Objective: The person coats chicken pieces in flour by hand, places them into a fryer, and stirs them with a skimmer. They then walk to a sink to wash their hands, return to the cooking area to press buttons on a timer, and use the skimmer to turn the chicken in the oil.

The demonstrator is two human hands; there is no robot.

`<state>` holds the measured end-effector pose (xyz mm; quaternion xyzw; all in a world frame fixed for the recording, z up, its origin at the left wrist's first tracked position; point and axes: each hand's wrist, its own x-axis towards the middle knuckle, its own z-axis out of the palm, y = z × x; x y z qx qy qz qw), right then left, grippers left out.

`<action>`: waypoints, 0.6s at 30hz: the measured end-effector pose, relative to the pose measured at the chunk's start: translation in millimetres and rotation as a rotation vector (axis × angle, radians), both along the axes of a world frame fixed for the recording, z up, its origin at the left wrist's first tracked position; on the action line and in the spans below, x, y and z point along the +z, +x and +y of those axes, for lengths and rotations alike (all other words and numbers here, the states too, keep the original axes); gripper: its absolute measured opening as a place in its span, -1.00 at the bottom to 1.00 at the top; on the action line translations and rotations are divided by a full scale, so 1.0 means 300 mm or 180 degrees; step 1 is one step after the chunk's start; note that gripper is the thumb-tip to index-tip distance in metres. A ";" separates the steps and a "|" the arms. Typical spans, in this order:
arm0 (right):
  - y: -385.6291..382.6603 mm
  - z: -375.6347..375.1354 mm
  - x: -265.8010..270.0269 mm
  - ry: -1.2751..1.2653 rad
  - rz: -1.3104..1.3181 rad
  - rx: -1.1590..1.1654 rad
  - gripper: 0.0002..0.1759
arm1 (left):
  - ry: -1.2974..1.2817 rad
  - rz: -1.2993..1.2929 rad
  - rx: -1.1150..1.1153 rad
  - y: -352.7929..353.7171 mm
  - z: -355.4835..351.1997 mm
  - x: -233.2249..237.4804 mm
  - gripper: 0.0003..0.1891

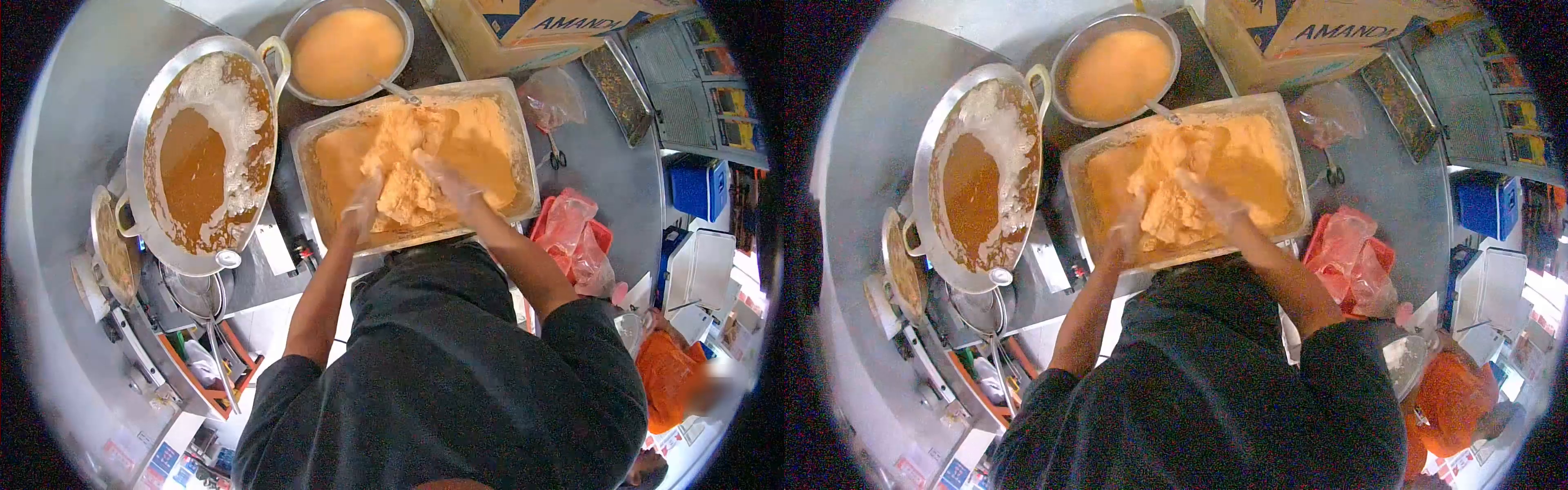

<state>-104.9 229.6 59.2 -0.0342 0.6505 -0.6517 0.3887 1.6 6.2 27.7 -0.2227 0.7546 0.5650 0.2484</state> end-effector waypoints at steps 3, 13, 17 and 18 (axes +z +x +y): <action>-0.018 0.167 -0.096 0.0382 0.0739 0.0085 -0.38 | -0.0738 -0.0299 -0.0444 0.035 -0.080 0.081 -0.37; 0.009 -0.097 0.144 0.0030 -0.0524 -0.0193 -0.35 | -0.0732 0.0893 -0.0197 -0.012 0.067 -0.012 -0.52; -0.107 0.085 0.135 -0.0041 -0.0173 0.0612 -0.28 | 0.0570 -0.0697 0.1168 0.015 -0.052 0.179 -0.48; -0.114 0.135 0.051 0.0111 -0.0232 0.0489 -0.27 | -0.0148 -0.0250 0.0411 0.056 -0.111 0.086 -0.52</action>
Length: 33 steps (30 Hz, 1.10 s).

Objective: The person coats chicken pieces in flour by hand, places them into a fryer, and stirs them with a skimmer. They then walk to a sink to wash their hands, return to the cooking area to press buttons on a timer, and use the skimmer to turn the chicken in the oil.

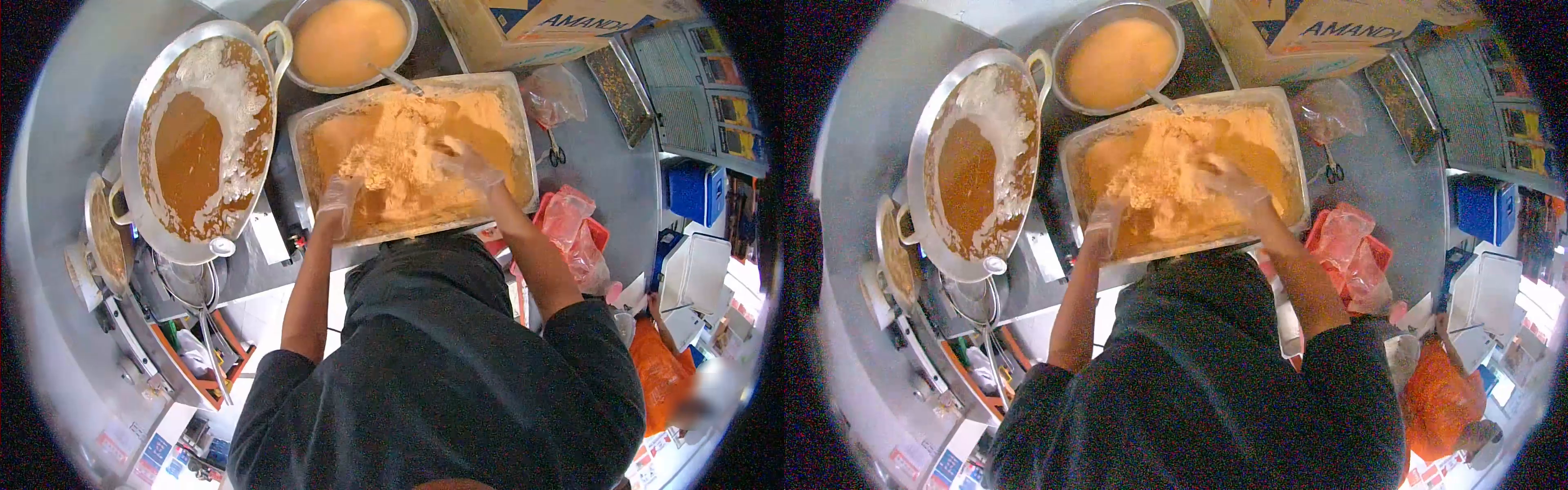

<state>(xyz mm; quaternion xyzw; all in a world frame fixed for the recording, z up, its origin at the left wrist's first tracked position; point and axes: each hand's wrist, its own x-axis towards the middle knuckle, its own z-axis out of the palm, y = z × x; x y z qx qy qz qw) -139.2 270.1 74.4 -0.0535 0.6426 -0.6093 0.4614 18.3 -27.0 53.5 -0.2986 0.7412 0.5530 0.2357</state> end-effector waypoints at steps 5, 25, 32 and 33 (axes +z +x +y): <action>0.018 0.067 -0.130 0.1781 0.0675 -0.0215 -0.37 | -0.0960 0.0534 -0.0770 0.091 -0.013 -0.091 -0.62; 0.110 0.060 -0.154 0.3203 0.2226 -0.0142 -0.33 | -0.0147 0.1223 -0.1207 0.057 -0.076 -0.390 -0.83; 0.168 0.272 -0.252 0.2723 0.5552 0.1175 -0.57 | -0.1696 0.1319 -0.2360 0.081 -0.027 0.000 -0.72; 0.183 0.274 -0.184 0.2926 0.5846 0.1450 -0.60 | -0.1745 0.1236 -0.2667 0.070 -0.031 0.036 -0.70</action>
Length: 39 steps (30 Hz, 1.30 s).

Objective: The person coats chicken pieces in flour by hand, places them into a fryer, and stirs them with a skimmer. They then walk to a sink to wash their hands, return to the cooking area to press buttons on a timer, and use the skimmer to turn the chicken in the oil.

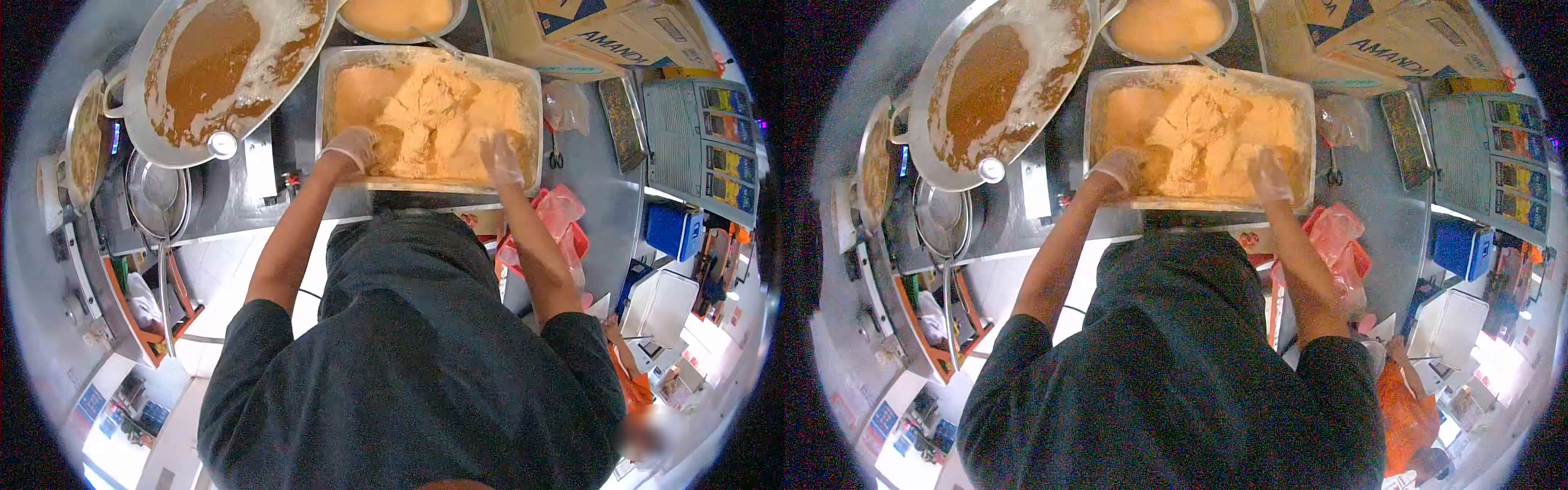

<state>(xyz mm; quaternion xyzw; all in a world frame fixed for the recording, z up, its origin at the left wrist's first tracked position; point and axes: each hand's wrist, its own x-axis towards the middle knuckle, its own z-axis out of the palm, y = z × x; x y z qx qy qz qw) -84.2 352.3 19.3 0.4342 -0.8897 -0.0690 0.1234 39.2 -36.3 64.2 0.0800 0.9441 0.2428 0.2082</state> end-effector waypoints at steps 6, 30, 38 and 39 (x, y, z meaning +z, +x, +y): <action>-0.144 0.088 -0.069 0.0473 -0.0072 -0.0603 -0.63 | -0.0130 0.0258 0.1590 0.005 0.062 0.125 -0.65; -0.054 -0.056 0.410 -0.2710 -0.3020 -0.1705 -0.80 | 0.1399 0.0400 0.2857 -0.054 0.094 0.263 -0.59; 0.017 -0.231 0.603 -0.1598 -0.1387 0.0338 -0.56 | 0.2905 0.0033 0.3007 -0.047 0.107 0.322 -0.58; 0.034 -0.261 0.620 -0.1607 -0.1519 0.0416 -0.52 | 0.2851 0.0035 0.2927 -0.045 0.107 0.354 -0.56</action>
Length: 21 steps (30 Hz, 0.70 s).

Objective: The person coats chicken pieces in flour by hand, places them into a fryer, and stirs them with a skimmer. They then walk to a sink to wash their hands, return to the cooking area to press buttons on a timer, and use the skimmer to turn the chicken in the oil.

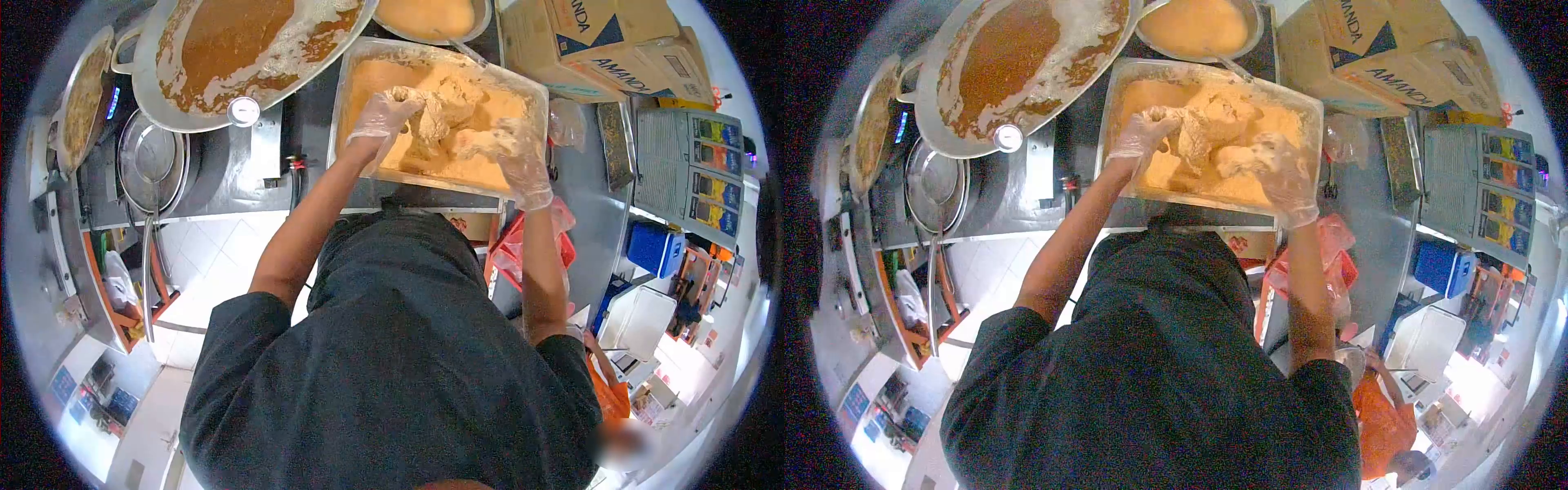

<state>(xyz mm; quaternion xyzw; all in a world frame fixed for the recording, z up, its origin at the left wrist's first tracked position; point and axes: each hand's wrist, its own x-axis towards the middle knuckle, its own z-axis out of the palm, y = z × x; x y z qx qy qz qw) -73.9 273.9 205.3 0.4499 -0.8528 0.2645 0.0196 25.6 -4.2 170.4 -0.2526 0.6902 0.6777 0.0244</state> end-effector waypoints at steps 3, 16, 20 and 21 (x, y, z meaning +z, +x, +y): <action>0.037 -0.083 0.022 0.0056 -0.0035 0.0156 -0.48 | 0.0104 0.0291 0.0118 -0.005 -0.004 -0.047 -0.70; 0.071 -0.225 -0.134 0.0613 0.1588 -0.0004 -0.65 | 0.0268 0.0171 0.0156 0.091 -0.052 0.004 -0.57; 0.036 -0.258 0.051 0.0984 0.1954 0.0031 -0.69 | 0.0431 0.0357 -0.0221 0.099 -0.060 -0.196 -0.47; 0.016 -0.265 0.076 0.1169 0.1875 -0.0107 -0.69 | -0.0121 0.0220 -0.0493 0.144 -0.083 -0.172 -0.46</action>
